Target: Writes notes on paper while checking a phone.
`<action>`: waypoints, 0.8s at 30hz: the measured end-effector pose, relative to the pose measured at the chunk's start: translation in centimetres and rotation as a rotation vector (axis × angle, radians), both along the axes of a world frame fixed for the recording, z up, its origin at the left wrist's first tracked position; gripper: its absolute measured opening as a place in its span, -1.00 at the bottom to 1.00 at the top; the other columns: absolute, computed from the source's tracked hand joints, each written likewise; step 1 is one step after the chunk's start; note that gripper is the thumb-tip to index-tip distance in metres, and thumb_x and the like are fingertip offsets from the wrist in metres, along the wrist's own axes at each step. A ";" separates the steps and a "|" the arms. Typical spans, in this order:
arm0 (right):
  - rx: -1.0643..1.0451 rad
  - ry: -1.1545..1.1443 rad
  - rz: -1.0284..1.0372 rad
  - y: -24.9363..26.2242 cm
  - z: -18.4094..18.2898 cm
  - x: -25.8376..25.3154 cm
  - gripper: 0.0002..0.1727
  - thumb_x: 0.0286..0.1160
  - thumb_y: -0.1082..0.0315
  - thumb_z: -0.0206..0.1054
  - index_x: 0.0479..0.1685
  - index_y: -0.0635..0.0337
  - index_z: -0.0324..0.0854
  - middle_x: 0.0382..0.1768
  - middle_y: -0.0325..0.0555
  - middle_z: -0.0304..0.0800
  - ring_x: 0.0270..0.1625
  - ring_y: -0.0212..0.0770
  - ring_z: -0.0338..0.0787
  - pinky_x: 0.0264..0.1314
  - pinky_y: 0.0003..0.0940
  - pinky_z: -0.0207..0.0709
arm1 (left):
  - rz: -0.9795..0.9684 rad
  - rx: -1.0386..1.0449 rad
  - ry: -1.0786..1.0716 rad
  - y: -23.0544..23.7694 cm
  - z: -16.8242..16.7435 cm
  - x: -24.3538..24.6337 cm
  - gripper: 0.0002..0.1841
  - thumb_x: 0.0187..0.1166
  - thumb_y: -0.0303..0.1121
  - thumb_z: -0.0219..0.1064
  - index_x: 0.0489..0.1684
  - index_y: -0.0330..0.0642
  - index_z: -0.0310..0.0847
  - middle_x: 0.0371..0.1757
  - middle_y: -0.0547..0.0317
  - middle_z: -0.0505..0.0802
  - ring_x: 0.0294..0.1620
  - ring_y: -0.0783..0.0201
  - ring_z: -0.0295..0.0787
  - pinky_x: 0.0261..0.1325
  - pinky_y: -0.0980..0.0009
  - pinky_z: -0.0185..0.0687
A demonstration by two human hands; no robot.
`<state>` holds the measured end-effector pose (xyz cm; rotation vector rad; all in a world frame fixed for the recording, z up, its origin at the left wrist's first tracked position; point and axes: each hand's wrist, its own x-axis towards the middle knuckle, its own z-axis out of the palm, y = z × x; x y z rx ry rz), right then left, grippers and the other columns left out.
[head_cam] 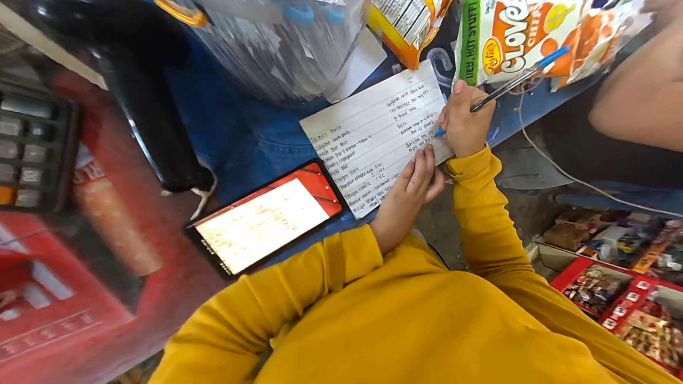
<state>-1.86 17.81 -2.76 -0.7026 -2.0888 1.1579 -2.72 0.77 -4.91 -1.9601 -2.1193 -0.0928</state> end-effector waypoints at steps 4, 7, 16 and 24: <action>0.018 -0.006 -0.009 0.1 0.0 -0.1 -0.48 0.67 0.45 0.01 -0.80 -0.17 0.27 -0.86 -0.64 0.34 -0.80 -0.70 0.36 -0.71 -0.70 0.27 | 0.005 0.007 0.008 0.1 0.1 -0.1 -0.52 0.59 -0.76 0.04 0.50 -0.36 0.42 0.65 -0.40 0.44 0.65 -0.12 0.45 0.62 0.22 0.29; 0.023 0.004 -0.017 0.1 -0.2 -0.1 -0.48 0.67 0.47 0.02 -0.80 -0.16 0.27 -0.85 -0.63 0.33 -0.79 -0.70 0.36 -0.70 -0.69 0.27 | 0.003 0.020 -0.017 0.0 -0.1 0.0 -0.53 0.56 -0.77 0.07 0.48 -0.39 0.43 0.65 -0.43 0.42 0.65 -0.13 0.44 0.62 0.21 0.29; 0.024 0.009 -0.053 0.1 -0.2 -0.1 -0.49 0.68 0.45 0.01 -0.79 -0.15 0.26 -0.85 -0.62 0.32 -0.79 -0.70 0.35 -0.69 -0.70 0.27 | 0.007 0.006 0.022 0.0 0.3 -0.1 -0.53 0.59 -0.76 0.04 0.49 -0.35 0.44 0.65 -0.39 0.45 0.65 -0.12 0.46 0.60 0.24 0.31; 0.051 -0.012 -0.089 0.0 0.0 -0.1 -0.49 0.71 0.43 0.03 -0.79 -0.12 0.28 -0.84 -0.62 0.35 -0.78 -0.70 0.38 -0.70 -0.70 0.30 | 0.002 0.022 0.002 0.0 0.0 0.0 -0.52 0.57 -0.76 0.06 0.49 -0.35 0.45 0.65 -0.40 0.45 0.66 -0.12 0.44 0.61 0.22 0.29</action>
